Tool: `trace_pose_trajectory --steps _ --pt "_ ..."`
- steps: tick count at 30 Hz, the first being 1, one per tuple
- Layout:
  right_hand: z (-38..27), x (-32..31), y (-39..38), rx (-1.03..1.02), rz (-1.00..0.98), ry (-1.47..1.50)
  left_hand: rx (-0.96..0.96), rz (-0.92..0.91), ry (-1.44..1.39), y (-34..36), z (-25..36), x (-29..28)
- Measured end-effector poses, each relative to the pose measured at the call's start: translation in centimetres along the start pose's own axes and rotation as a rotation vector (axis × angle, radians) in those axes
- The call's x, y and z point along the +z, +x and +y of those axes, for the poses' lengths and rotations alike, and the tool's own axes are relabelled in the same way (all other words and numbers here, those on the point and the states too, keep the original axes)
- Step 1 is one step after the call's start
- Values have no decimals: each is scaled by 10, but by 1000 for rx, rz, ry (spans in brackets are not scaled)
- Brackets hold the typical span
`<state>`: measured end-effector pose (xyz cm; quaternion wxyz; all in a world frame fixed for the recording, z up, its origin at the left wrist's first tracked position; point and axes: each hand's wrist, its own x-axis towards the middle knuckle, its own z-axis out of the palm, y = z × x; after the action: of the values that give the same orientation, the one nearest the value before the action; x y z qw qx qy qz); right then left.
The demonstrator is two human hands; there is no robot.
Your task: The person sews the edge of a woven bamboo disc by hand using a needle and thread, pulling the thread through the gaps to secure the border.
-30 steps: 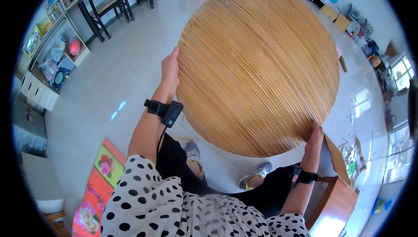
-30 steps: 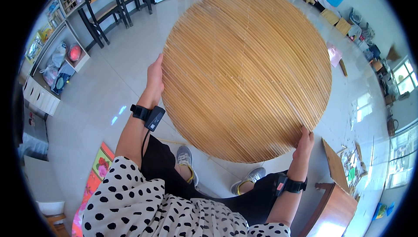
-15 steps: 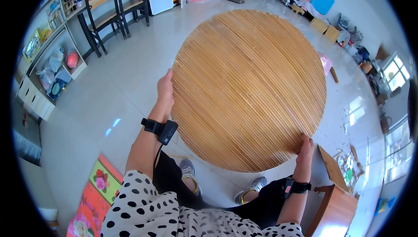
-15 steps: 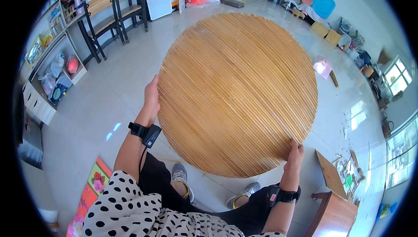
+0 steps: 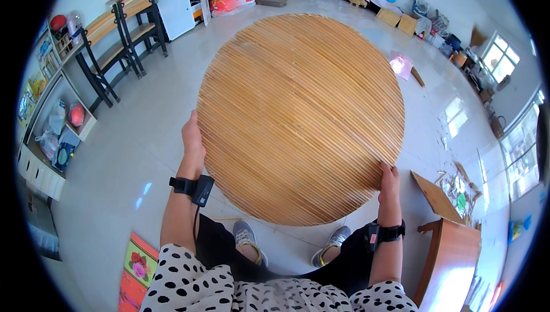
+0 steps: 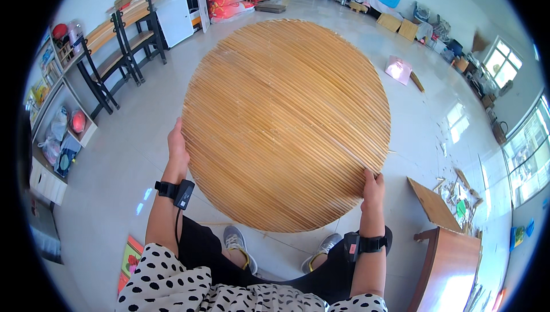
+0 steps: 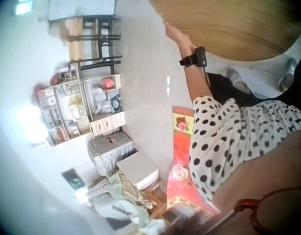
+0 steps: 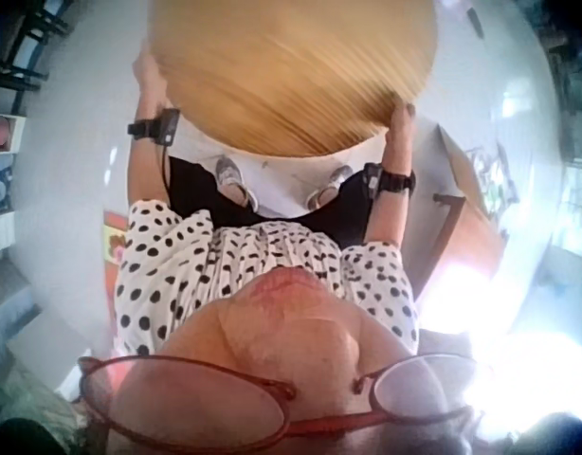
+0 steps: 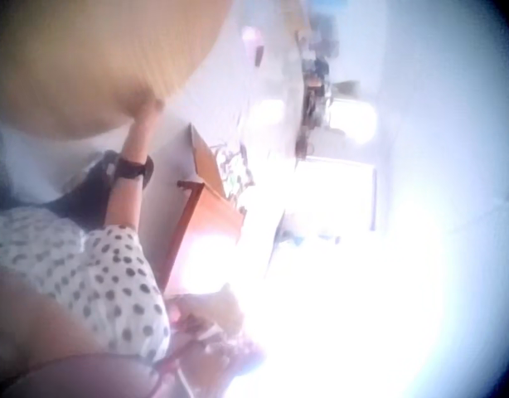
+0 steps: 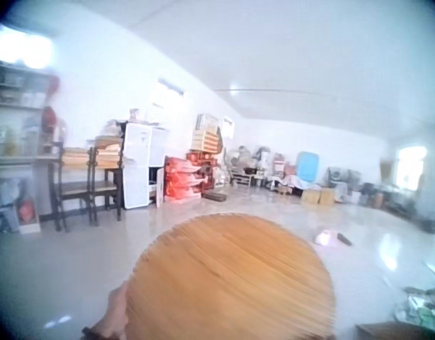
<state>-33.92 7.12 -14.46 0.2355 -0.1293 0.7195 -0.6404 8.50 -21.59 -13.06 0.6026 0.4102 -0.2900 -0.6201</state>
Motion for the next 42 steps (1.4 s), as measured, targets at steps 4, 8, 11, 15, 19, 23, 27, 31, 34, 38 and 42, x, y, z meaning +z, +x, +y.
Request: trace_pose_trajectory --steps 4,8,11,15,19,23,27,31,34,38,42 --pt "-1 2 -4 1 6 -4 7 34 36 1 2 -1" --pt "6 0 4 -5 -1 -13 5 23 24 1 2 -3" --pt "4 0 2 -11 14 4 -8 47 50 -3 1 3" --pt "1 3 -1 0 24 -34 -7 56 63 5 0 -7" --pt "-5 5 -7 -5 16 -29 1 62 80 3 -1 -5" --pt "1 5 -2 -33 9 27 7 53 86 7 -2 -6" --pt "2 4 -1 -27 28 -12 -26 -1 58 9 -5 -9" --pt "-2 7 -6 -27 22 -24 -24 5 60 13 -6 -14" --pt "1 5 -1 -46 29 -34 -14 -3 55 15 -8 -13" --pt "-3 6 -6 -46 38 -45 -21 16 47 18 -9 -15" --pt "-6 6 -7 -39 39 -65 4 27 31 21 -12 -15"
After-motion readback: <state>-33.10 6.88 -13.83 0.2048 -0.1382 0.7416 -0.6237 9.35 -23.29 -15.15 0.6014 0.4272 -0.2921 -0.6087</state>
